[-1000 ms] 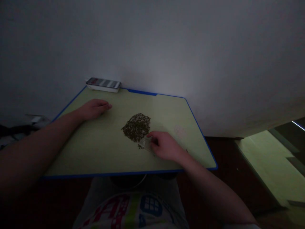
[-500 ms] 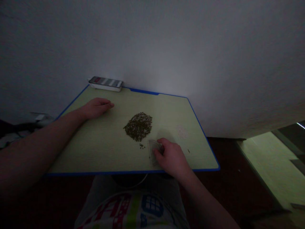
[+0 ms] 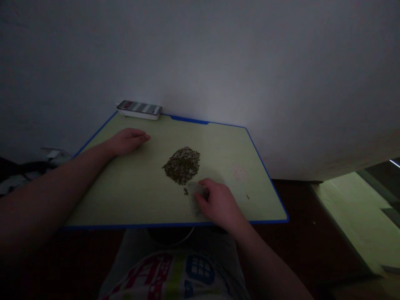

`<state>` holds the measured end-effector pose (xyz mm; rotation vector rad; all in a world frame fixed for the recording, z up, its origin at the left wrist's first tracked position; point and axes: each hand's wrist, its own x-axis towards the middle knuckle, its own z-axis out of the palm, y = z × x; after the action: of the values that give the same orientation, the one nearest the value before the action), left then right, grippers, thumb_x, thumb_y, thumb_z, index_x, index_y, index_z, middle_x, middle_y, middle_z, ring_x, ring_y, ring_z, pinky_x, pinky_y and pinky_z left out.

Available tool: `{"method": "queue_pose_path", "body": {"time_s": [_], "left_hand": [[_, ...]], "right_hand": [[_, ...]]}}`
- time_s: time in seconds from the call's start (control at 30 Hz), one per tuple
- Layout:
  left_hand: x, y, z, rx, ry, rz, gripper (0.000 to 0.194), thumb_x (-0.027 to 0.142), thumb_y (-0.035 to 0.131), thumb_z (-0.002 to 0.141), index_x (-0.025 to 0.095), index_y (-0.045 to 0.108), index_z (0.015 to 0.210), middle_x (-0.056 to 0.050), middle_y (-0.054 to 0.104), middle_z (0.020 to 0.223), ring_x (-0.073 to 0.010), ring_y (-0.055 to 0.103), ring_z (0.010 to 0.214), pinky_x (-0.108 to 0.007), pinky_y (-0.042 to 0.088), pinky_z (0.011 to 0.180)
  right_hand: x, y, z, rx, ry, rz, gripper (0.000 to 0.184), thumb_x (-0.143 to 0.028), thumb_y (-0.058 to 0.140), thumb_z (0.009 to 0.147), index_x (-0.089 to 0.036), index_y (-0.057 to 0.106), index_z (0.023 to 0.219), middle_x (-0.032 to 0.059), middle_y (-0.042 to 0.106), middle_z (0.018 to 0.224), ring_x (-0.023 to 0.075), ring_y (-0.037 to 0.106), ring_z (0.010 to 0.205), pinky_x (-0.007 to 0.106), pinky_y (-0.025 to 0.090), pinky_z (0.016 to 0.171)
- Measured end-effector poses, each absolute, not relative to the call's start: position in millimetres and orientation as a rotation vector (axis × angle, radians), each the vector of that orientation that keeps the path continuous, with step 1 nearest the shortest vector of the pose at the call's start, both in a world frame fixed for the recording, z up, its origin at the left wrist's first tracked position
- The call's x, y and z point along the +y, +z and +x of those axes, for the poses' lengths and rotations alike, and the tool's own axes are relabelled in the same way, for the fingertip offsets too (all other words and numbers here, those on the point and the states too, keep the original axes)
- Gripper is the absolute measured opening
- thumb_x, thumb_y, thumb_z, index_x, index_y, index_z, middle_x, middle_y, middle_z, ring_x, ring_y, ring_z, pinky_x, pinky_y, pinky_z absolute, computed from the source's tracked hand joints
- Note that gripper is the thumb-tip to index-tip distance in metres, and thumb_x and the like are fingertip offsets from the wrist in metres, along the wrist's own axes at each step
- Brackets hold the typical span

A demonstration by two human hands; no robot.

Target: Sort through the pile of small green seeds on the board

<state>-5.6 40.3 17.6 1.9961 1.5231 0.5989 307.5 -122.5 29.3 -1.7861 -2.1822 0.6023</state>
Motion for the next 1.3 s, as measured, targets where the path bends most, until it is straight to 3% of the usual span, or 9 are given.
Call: {"method": "queue_pose_path", "body": {"time_s": [1.3], "left_hand": [[43.4, 11.2, -8.6, 1.494, 0.655, 1.959, 0.039, 0.050, 0.049, 0.077, 0.019, 0.042, 0.055, 0.004, 0.033, 0.050, -0.0097, 0.033, 0.046, -0.025, 0.023, 0.047]], "right_hand": [[-121.0, 32.7, 312.8, -2.243, 0.666, -1.705, 0.026, -0.028, 0.058, 0.081, -0.019, 0.062, 0.105, -0.0023, 0.059, 0.060, 0.0139, 0.055, 0.055, 0.025, 0.032, 0.052]]}}
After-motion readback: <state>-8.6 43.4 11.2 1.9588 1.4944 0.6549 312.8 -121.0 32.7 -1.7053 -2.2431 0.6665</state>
